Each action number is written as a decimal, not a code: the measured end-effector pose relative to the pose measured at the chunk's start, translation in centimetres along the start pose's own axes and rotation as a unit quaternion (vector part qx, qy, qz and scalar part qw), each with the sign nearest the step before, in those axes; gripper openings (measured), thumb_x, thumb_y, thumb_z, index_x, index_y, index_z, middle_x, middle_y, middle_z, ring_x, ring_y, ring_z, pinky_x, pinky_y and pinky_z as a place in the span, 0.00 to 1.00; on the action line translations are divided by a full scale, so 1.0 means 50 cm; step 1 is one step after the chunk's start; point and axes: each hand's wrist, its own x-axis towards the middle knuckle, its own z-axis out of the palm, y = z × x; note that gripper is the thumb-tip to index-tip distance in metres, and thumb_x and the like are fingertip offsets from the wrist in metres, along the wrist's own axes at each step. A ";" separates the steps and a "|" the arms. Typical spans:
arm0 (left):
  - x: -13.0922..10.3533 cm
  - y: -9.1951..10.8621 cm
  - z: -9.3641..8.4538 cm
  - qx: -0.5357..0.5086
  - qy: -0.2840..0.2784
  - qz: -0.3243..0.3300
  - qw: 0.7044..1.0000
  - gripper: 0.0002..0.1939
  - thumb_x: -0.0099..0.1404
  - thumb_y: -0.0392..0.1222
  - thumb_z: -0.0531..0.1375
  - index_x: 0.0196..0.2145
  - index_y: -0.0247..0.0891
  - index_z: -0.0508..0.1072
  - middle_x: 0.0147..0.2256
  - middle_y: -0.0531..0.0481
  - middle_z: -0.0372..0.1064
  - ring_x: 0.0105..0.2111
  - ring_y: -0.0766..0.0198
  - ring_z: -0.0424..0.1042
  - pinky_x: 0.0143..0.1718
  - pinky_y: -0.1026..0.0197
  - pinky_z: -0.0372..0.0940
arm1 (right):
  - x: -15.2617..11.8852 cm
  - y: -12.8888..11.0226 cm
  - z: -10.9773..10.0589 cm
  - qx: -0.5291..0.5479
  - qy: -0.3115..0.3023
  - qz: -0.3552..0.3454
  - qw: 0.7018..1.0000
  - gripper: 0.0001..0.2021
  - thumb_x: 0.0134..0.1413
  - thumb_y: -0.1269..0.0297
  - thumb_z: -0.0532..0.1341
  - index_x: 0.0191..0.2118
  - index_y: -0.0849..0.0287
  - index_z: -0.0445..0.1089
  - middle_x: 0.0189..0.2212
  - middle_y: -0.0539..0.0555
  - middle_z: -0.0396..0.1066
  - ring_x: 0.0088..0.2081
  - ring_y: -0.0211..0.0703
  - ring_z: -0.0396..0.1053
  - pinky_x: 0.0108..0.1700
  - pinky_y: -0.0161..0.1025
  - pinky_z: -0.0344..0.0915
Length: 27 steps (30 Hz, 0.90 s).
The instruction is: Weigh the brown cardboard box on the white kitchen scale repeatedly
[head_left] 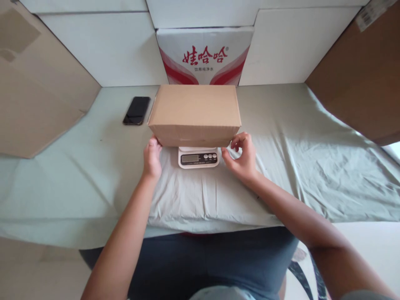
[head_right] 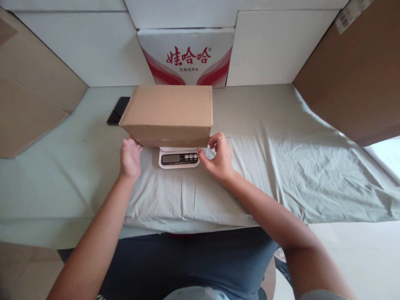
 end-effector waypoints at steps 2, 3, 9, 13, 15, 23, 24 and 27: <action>-0.003 0.003 0.005 0.003 0.005 0.003 1.000 0.42 0.69 0.82 0.58 0.57 0.43 0.84 0.57 0.38 0.83 0.64 0.42 0.79 0.65 0.44 0.73 | 0.002 0.014 0.001 0.017 -0.008 0.041 0.999 0.14 0.59 0.66 0.67 0.40 0.50 0.59 0.34 0.46 0.63 0.31 0.38 0.62 0.34 0.41 0.63; -0.005 0.005 0.007 0.003 0.005 0.008 1.000 0.41 0.69 0.81 0.59 0.56 0.42 0.84 0.57 0.38 0.83 0.62 0.44 0.80 0.63 0.45 0.74 | 0.003 0.019 0.002 0.026 -0.013 0.058 0.998 0.14 0.59 0.65 0.67 0.41 0.50 0.59 0.34 0.46 0.64 0.31 0.38 0.62 0.34 0.41 0.63; -0.009 0.003 0.007 0.020 0.017 0.014 1.000 0.34 0.71 0.74 0.64 0.56 0.41 0.83 0.55 0.39 0.84 0.56 0.47 0.82 0.59 0.48 0.74 | 0.011 0.039 0.012 0.054 -0.024 0.133 0.989 0.14 0.58 0.62 0.67 0.42 0.50 0.60 0.35 0.47 0.66 0.32 0.39 0.67 0.34 0.42 0.63; -0.010 -0.002 0.005 0.027 0.013 0.017 0.999 0.32 0.72 0.72 0.65 0.54 0.41 0.83 0.57 0.39 0.83 0.60 0.45 0.80 0.64 0.48 0.72 | 0.018 0.052 0.014 0.056 -0.017 0.144 0.988 0.14 0.57 0.61 0.67 0.43 0.50 0.62 0.36 0.47 0.69 0.33 0.39 0.68 0.33 0.41 0.63; -0.011 0.000 0.008 0.024 0.007 0.017 1.000 0.32 0.71 0.72 0.66 0.54 0.41 0.83 0.57 0.39 0.83 0.63 0.44 0.79 0.68 0.46 0.70 | 0.020 0.059 0.014 0.055 -0.017 0.147 0.987 0.14 0.57 0.60 0.67 0.44 0.50 0.62 0.36 0.47 0.69 0.32 0.38 0.68 0.32 0.40 0.62; -0.007 0.004 0.008 0.028 0.001 0.015 0.999 0.35 0.69 0.73 0.66 0.57 0.42 0.83 0.63 0.38 0.80 0.72 0.40 0.72 0.78 0.40 0.59 | 0.017 0.028 -0.013 -0.004 0.047 0.005 0.999 0.12 0.61 0.63 0.68 0.40 0.50 0.61 0.32 0.46 0.64 0.29 0.38 0.62 0.31 0.39 0.61; -0.006 0.003 0.007 0.029 0.005 0.017 0.999 0.35 0.69 0.74 0.66 0.58 0.42 0.83 0.64 0.38 0.79 0.73 0.40 0.71 0.79 0.39 0.58 | 0.014 0.015 -0.018 -0.015 0.039 -0.050 0.998 0.10 0.63 0.65 0.67 0.38 0.50 0.63 0.29 0.46 0.64 0.28 0.37 0.61 0.31 0.39 0.60; -0.006 0.004 0.006 0.024 0.017 0.016 0.999 0.37 0.68 0.74 0.67 0.59 0.42 0.83 0.66 0.37 0.78 0.73 0.38 0.70 0.79 0.39 0.58 | 0.000 -0.023 -0.023 -0.055 -0.081 -0.150 0.984 0.05 0.69 0.71 0.63 0.40 0.54 0.74 0.25 0.46 0.71 0.24 0.35 0.64 0.29 0.38 0.59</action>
